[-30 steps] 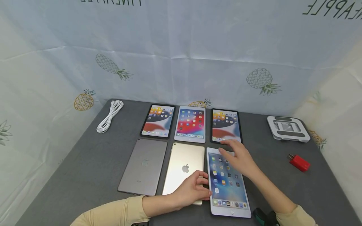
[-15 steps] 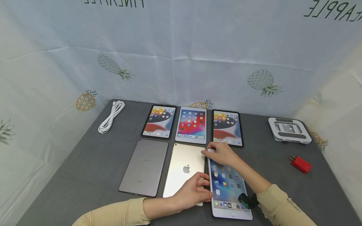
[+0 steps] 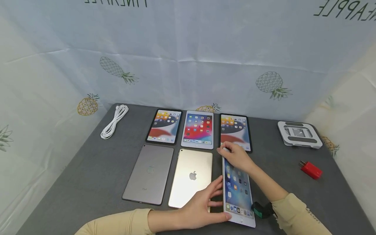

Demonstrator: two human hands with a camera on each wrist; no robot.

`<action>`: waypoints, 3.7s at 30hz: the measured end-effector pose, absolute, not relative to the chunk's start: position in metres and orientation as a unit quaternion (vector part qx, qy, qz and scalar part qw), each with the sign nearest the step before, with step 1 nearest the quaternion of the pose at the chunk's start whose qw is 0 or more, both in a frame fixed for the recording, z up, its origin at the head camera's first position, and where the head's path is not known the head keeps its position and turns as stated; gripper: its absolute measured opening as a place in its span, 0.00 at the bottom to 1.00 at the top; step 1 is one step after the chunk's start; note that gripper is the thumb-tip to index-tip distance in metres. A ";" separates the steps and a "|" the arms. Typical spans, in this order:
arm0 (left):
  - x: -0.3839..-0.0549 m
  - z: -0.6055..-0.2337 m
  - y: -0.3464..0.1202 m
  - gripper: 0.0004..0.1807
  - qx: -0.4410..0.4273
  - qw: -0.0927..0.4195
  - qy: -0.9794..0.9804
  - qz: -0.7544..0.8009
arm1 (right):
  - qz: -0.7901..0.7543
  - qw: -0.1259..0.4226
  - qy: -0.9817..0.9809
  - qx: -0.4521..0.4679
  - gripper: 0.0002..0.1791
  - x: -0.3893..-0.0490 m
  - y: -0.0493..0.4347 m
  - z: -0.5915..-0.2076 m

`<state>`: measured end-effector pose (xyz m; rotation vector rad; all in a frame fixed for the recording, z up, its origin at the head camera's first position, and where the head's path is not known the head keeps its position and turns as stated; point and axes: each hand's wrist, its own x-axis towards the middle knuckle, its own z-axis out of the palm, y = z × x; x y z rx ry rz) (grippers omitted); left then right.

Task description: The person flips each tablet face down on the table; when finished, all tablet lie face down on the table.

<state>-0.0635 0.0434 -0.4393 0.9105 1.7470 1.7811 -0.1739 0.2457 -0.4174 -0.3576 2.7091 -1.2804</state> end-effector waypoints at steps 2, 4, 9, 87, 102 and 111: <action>-0.063 -0.438 0.042 0.52 0.371 0.231 0.648 0.624 | -0.451 0.057 0.883 -0.114 0.12 -0.174 0.247 -0.415; -0.062 -0.437 0.041 0.56 0.398 0.214 0.672 0.587 | -0.473 0.049 0.873 -0.107 0.12 -0.174 0.247 -0.413; -0.060 -0.434 0.041 0.57 0.413 0.146 0.739 0.511 | -0.513 0.037 0.854 -0.074 0.15 -0.174 0.245 -0.411; -0.071 -0.458 0.052 0.54 0.543 -0.023 0.813 0.207 | -0.493 0.017 0.862 -0.121 0.27 -0.133 0.306 -0.401; -0.072 -0.459 0.057 0.50 0.552 -0.003 0.821 0.144 | -0.535 0.012 0.842 -0.071 0.27 -0.123 0.321 -0.414; -0.072 -0.460 0.057 0.44 0.555 0.002 0.825 0.108 | -0.585 0.003 0.811 -0.013 0.28 -0.119 0.327 -0.423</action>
